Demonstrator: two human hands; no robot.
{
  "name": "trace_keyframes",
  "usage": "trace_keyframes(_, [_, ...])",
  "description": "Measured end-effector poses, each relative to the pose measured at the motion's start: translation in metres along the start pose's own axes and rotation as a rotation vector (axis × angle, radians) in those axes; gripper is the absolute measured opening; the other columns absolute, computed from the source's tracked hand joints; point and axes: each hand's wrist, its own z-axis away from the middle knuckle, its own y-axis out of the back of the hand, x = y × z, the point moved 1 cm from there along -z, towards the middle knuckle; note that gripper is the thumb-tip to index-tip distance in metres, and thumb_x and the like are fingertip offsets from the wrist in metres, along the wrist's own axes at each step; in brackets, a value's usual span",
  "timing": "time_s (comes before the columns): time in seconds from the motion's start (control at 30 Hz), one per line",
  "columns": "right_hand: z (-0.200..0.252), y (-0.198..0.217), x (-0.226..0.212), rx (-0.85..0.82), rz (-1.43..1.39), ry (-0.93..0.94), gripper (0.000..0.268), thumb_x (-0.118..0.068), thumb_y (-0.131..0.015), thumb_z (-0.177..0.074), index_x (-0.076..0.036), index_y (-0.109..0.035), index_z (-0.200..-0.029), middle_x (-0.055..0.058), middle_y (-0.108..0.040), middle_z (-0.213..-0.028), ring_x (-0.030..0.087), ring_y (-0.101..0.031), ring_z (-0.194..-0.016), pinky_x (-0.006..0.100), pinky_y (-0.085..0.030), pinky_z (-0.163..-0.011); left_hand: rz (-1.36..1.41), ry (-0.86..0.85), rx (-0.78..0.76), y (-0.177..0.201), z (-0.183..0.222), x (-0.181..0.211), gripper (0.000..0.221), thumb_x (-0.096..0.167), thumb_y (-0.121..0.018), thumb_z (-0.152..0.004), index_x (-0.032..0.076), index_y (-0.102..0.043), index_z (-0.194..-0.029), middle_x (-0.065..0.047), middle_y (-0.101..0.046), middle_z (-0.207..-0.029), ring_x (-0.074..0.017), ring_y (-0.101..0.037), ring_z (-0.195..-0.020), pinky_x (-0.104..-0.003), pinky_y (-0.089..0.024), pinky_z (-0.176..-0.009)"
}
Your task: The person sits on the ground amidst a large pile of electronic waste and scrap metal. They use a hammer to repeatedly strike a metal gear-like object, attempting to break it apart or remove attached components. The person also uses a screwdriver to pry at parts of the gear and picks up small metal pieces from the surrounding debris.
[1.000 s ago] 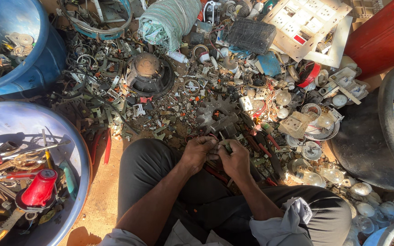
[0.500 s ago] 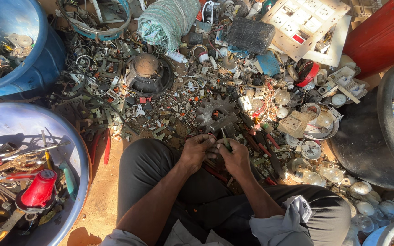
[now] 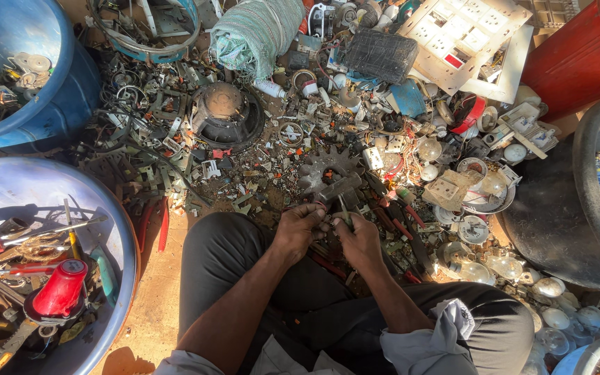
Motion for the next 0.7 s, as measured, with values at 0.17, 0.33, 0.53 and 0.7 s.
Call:
trace_keyframes(0.17, [0.002,0.004,-0.005,-0.02,-0.065,0.153,0.03,-0.016,-0.069,-0.097,-0.001,-0.071,-0.123,-0.002,-0.066,-0.072,0.003,-0.056,-0.06,0.024,-0.045,-0.053,-0.067,0.051,-0.042,-0.003,0.004,0.003,0.016,0.009,-0.065,-0.101,-0.004,-0.07,-0.108,-0.01,-0.071,-0.09,-0.0165,-0.068,-0.071,-0.03,-0.055,-0.059])
trace_keyframes(0.33, [-0.006,0.006,0.0,-0.1,-0.508,-0.093,0.022,-0.013,-0.072,-0.096,0.001,-0.073,-0.112,0.002,-0.061,-0.069,0.008,-0.049,-0.051,0.027,-0.039,-0.044,-0.092,0.097,-0.075,-0.008,0.01,0.011,0.019,0.008,-0.067,-0.099,-0.006,-0.072,-0.112,-0.011,-0.072,-0.09,-0.017,-0.067,-0.074,-0.03,-0.056,-0.062])
trace_keyframes(0.53, [-0.01,0.008,0.011,-0.068,-0.66,-0.179,0.017,-0.011,-0.073,-0.093,0.0,-0.073,-0.106,0.003,-0.065,-0.072,0.01,-0.052,-0.05,0.026,-0.04,-0.044,-0.101,0.096,-0.075,-0.012,0.012,0.015,0.025,0.006,-0.07,-0.095,-0.005,-0.071,-0.118,-0.012,-0.074,-0.094,-0.0171,-0.069,-0.075,-0.029,-0.055,-0.061])
trace_keyframes(0.7, [-0.008,0.005,0.013,-0.072,-0.486,-0.145,0.015,-0.01,-0.074,-0.094,0.0,-0.075,-0.104,0.002,-0.063,-0.072,0.009,-0.053,-0.055,0.027,-0.041,-0.047,-0.214,0.053,-0.066,-0.012,0.012,0.014,0.022,0.007,-0.071,-0.095,-0.006,-0.074,-0.112,-0.013,-0.075,-0.088,-0.0159,-0.068,-0.07,-0.029,-0.055,-0.058])
